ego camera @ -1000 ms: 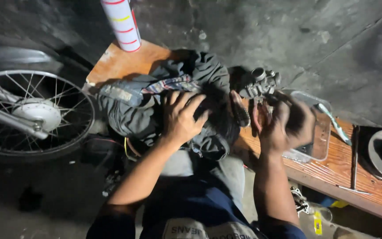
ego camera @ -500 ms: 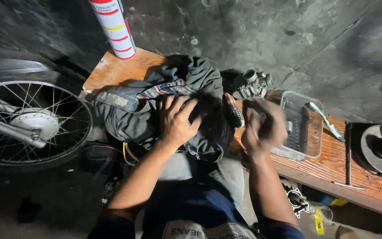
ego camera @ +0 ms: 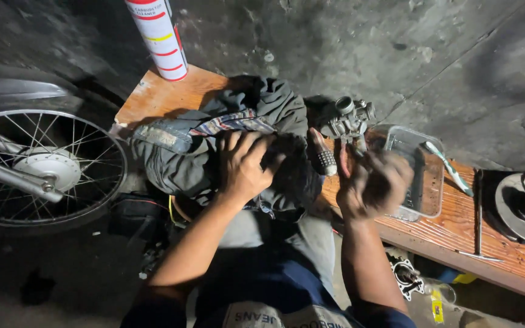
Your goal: The person cleans a small metal part with a cloth, then picks up a carburetor and uses pliers to adjust a screw on its side. They then place the carburetor on the table and use a toothbrush to scrub a small component inside a plastic tray.
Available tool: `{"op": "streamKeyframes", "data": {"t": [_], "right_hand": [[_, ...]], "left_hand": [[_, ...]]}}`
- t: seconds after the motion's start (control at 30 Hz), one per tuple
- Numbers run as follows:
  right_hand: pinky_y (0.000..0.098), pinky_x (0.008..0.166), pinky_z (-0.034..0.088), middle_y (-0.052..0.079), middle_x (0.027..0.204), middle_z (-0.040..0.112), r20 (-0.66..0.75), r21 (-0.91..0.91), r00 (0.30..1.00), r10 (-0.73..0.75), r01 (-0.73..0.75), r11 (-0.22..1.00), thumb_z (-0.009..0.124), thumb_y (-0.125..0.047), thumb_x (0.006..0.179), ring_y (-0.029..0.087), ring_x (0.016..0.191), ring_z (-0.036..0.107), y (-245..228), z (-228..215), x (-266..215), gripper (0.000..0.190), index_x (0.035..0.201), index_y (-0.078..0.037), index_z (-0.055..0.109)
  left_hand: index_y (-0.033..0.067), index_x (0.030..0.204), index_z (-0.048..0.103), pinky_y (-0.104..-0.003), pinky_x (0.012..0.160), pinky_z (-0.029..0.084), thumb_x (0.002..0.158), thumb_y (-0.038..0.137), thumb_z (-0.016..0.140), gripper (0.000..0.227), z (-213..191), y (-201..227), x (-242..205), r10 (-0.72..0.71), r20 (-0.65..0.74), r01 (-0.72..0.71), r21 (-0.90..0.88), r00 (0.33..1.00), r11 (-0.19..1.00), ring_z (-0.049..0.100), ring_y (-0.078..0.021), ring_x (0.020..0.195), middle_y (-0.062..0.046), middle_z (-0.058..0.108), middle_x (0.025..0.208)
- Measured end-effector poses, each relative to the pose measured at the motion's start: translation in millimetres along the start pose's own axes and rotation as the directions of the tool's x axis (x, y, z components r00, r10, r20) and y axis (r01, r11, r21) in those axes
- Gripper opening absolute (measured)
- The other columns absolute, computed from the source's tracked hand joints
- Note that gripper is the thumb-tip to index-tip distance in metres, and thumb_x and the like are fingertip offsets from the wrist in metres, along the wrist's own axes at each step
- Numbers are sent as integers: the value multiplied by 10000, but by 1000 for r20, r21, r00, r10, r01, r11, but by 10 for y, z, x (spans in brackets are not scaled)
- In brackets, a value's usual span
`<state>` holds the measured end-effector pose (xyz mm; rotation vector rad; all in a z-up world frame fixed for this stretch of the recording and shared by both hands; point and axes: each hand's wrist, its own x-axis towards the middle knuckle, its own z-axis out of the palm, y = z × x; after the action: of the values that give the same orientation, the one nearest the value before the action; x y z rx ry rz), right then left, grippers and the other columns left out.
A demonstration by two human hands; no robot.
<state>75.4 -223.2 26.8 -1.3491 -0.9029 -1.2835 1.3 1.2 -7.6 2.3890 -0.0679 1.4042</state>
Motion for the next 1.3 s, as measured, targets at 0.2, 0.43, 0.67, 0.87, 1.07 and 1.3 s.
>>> {"op": "streamKeyframes", "data": {"t": [0.2, 0.43, 0.67, 0.87, 1.07, 1.3], "right_hand": [[410, 605, 511, 128, 754, 649, 261, -244, 931, 255, -192, 951, 856, -32, 886, 364, 658, 653, -77, 162, -14, 127, 938, -30, 740], [388, 652, 534, 143, 790, 697, 185, -192, 947, 263, -228, 955, 860, -41, 912, 332, 684, 682, -74, 131, 89, 116, 946, -7, 755], [363, 747, 540, 167, 815, 711, 131, 83, 809, 572, -584, 807, 764, 33, 963, 133, 802, 600, 124, 82, -178, 139, 1078, 88, 709], [363, 589, 615, 204, 866, 703, 198, 443, 522, 830, -803, 399, 700, 20, 960, 240, 684, 714, 322, 81, -323, 149, 1086, 91, 663], [390, 628, 670, 268, 946, 712, 354, 644, 348, 868, -764, 44, 678, -31, 948, 297, 682, 752, 454, 23, -478, 202, 1089, 105, 631], [353, 565, 665, 214, 787, 661, 364, 536, 326, 872, -839, 90, 698, -19, 937, 261, 634, 720, 105, 124, -242, 166, 984, 127, 632]], "left_hand": [[153, 1107, 743, -477, 880, 525, 909, 431, 739, 341, -3, 22, -24, -22, -30, 19, -106, 999, 994, 639, -369, 956, -84, 669, 989], [124, 1105, 749, -487, 863, 534, 853, 331, 802, 330, -62, 36, 84, 13, -3, -13, -145, 1000, 989, 653, -388, 927, -114, 676, 966], [148, 1172, 746, -453, 872, 552, 895, 430, 757, 396, 128, 175, 254, 50, -81, -67, -224, 995, 972, 683, -334, 960, -90, 696, 1013], [131, 1189, 734, -453, 885, 555, 893, 325, 795, 360, 208, 398, 626, 161, -51, -166, -450, 986, 877, 673, -339, 952, -96, 682, 1000], [153, 1048, 780, -402, 849, 569, 899, 270, 811, 192, 419, 558, 724, 125, -50, -127, -651, 991, 748, 694, -289, 882, -35, 712, 923], [148, 1091, 789, -383, 785, 599, 897, 238, 841, 220, 421, 578, 762, -5, 98, 77, -751, 995, 656, 736, -282, 862, -67, 755, 953]]}}
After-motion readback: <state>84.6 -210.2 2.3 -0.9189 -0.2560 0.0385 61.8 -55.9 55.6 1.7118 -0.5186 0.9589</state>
